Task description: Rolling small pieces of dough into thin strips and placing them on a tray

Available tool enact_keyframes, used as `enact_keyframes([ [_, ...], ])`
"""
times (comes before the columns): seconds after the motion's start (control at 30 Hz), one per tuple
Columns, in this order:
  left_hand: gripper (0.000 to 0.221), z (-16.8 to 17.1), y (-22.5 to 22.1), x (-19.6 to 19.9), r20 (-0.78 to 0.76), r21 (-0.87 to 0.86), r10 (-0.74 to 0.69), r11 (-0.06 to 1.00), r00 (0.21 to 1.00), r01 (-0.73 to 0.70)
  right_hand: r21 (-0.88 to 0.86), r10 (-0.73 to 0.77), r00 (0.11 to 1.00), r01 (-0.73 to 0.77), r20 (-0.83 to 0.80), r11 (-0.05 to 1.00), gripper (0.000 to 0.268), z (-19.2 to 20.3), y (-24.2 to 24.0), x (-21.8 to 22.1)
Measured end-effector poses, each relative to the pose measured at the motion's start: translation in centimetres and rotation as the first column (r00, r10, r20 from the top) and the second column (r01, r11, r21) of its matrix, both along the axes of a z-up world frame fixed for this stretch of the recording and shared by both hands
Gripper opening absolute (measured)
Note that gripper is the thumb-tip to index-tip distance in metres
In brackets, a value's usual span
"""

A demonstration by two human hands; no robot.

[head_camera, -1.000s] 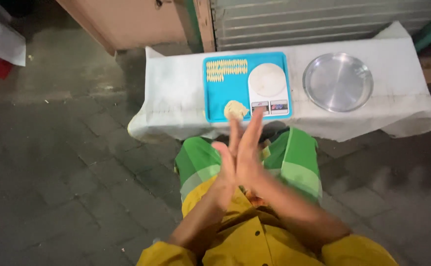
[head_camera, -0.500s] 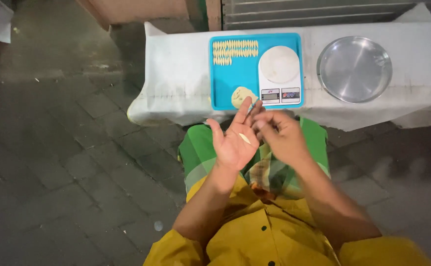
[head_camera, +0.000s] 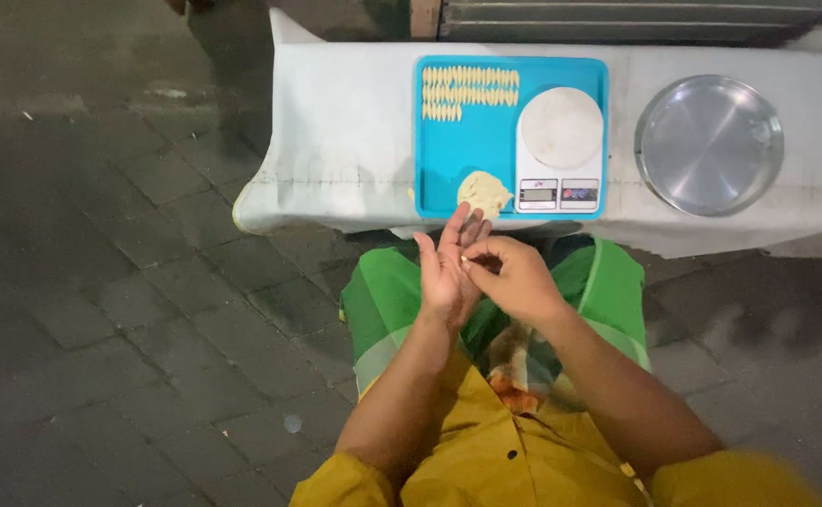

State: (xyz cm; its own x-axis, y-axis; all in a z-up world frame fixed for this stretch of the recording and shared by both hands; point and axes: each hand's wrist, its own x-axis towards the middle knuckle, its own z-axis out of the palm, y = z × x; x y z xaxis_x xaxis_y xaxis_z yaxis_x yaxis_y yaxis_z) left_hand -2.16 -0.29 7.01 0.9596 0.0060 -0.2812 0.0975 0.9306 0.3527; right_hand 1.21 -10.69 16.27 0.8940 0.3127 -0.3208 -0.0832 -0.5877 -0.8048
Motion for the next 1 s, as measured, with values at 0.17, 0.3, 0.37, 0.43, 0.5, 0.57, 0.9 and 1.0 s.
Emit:
enact_keyframes([
  [0.17, 0.086, -7.2, 2.5, 0.3, -0.277, 0.093, -0.111, 0.986, 0.955, 0.142, 0.045, -0.224, 0.97, 0.229, -0.091, 0.972, 0.01, -10.6, 0.9, 9.7],
  [0.3, 0.081, -10.1, 2.1, 0.6, -0.382, 0.119, -0.215, 0.953, 0.899, 0.279, 0.179, -0.335, 0.928, 0.361, -0.162, 0.915, 0.011, -15.7, 2.1, 18.3],
  [0.37, 0.061, -9.3, 1.7, 1.1, -0.43, 0.146, -0.21, 0.944, 0.878, 0.297, 0.083, -0.382, 0.905, 0.402, -0.188, 0.912, 0.029, -18.0, 2.4, 21.2],
  [0.43, 0.061, -9.0, 1.3, 0.8, -0.426, 0.163, -0.217, 0.937, 0.879, 0.31, 0.057, -0.386, 0.902, 0.403, -0.192, 0.913, 0.029, -19.6, 2.8, 22.8],
  [0.5, 0.061, -9.1, 1.2, 0.8, -0.419, 0.183, -0.217, 0.931, 0.881, 0.316, 0.032, -0.385, 0.903, 0.398, -0.192, 0.917, 0.03, -20.2, 3.3, 24.0],
  [0.57, 0.059, -9.6, 1.1, 0.8, -0.447, 0.13, -0.244, 0.934, 0.861, 0.332, 0.003, -0.367, 0.911, 0.375, -0.189, 0.927, 0.028, -19.8, 3.8, 24.6],
  [0.9, 0.054, -7.6, 2.0, 1.5, -0.441, 0.078, -0.244, 0.948, 0.864, 0.308, -0.036, -0.367, 0.922, 0.365, -0.123, 0.93, 0.02, -20.4, 4.4, 25.5],
  [1.0, 0.053, -7.1, 2.1, 1.7, -0.434, 0.075, -0.246, 0.949, 0.867, 0.307, -0.059, -0.373, 0.92, 0.368, -0.119, 0.928, 0.02, -20.2, 4.5, 25.4],
])
